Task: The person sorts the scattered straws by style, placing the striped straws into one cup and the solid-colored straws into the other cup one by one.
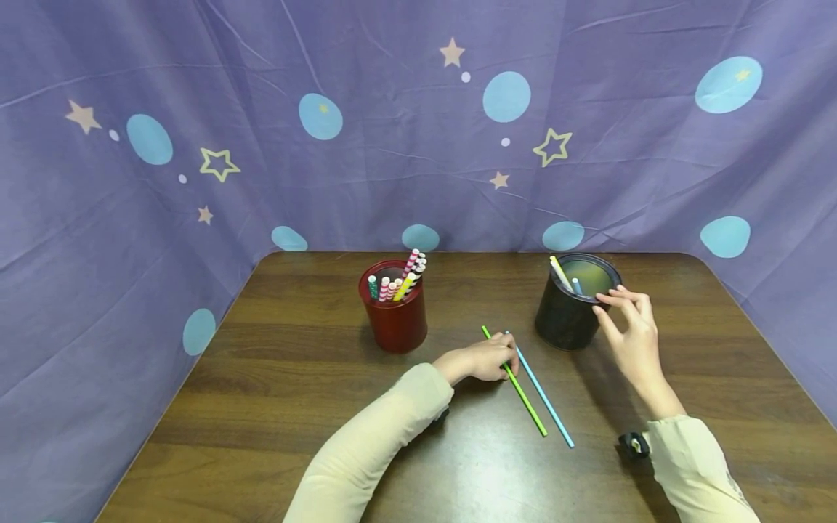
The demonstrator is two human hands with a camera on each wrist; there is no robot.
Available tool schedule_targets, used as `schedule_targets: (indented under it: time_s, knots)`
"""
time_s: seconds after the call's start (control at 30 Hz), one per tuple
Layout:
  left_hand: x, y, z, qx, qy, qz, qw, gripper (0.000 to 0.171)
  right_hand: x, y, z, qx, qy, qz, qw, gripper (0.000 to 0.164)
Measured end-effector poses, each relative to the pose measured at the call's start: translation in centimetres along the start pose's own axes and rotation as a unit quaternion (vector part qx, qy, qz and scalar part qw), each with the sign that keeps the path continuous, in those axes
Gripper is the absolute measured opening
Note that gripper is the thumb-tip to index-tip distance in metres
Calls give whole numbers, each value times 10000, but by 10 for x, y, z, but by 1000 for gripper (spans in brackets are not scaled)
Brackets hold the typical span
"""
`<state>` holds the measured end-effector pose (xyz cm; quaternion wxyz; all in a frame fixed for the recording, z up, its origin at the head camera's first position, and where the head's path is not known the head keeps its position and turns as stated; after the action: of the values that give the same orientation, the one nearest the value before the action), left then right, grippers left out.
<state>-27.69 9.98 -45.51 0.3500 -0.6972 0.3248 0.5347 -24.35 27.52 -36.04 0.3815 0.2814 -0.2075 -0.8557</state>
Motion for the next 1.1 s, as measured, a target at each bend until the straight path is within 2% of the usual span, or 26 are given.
schedule_targets:
  time_s: [0.3, 0.47, 0.7, 1.1]
  knots:
    - [-1, 0, -1, -22, -121, 17, 9999, 8, -1, 1, 0, -53, -143, 127, 9998, 24]
    - [-5, 1, -3, 27, -349, -260, 9990, 8, -1, 2, 0, -102, -245, 224, 9994, 27]
    - [-18, 6, -6, -78, -696, -716, 9950, 8, 0, 1, 1, -47, -95, 56, 9999, 24]
    - [-36, -3, -9, 54, -1312, -1168, 9844, 9, -1, 2, 0, -119, -283, 244, 9992, 28]
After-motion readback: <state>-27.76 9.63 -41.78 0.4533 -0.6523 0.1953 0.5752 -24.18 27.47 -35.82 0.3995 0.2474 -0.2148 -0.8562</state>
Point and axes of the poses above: each hand's wrist, its own z-axis towards the middle knuckle, its own x-axis out of the palm, y = z × x, the point moved 8 cm from there along z, towards the middle knuckle, and after that the axes turned 5 degrees about z, right-handed, at the moved point
